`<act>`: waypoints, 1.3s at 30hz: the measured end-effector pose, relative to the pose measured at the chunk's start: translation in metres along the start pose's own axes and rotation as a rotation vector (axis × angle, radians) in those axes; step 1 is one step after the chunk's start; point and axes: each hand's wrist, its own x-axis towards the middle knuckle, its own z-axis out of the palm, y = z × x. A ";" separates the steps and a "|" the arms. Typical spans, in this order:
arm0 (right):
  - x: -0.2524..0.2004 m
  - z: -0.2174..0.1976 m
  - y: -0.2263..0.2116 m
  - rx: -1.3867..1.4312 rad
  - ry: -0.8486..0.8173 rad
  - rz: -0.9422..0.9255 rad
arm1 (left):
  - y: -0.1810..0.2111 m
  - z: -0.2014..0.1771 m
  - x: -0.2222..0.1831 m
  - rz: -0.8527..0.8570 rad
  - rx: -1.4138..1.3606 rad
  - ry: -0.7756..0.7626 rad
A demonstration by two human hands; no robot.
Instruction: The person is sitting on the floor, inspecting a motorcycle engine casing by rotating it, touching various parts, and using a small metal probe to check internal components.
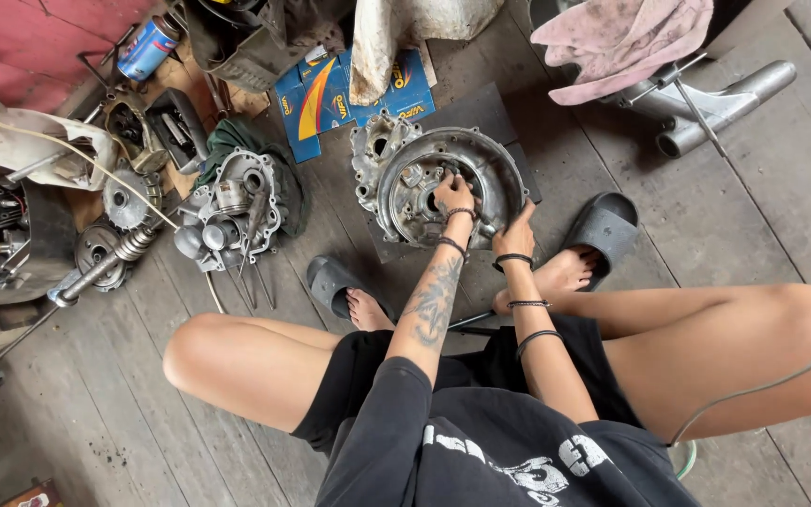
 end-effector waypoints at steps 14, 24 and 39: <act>-0.009 -0.022 -0.039 -0.078 -0.109 0.070 | -0.021 0.022 0.044 -0.234 -0.014 -0.060; -0.006 -0.012 -0.021 -0.054 -0.122 0.086 | -0.009 0.018 0.025 -0.166 -0.189 -0.001; -0.013 -0.019 -0.022 -0.088 -0.136 0.061 | 0.052 -0.005 -0.002 -0.293 -0.412 -0.109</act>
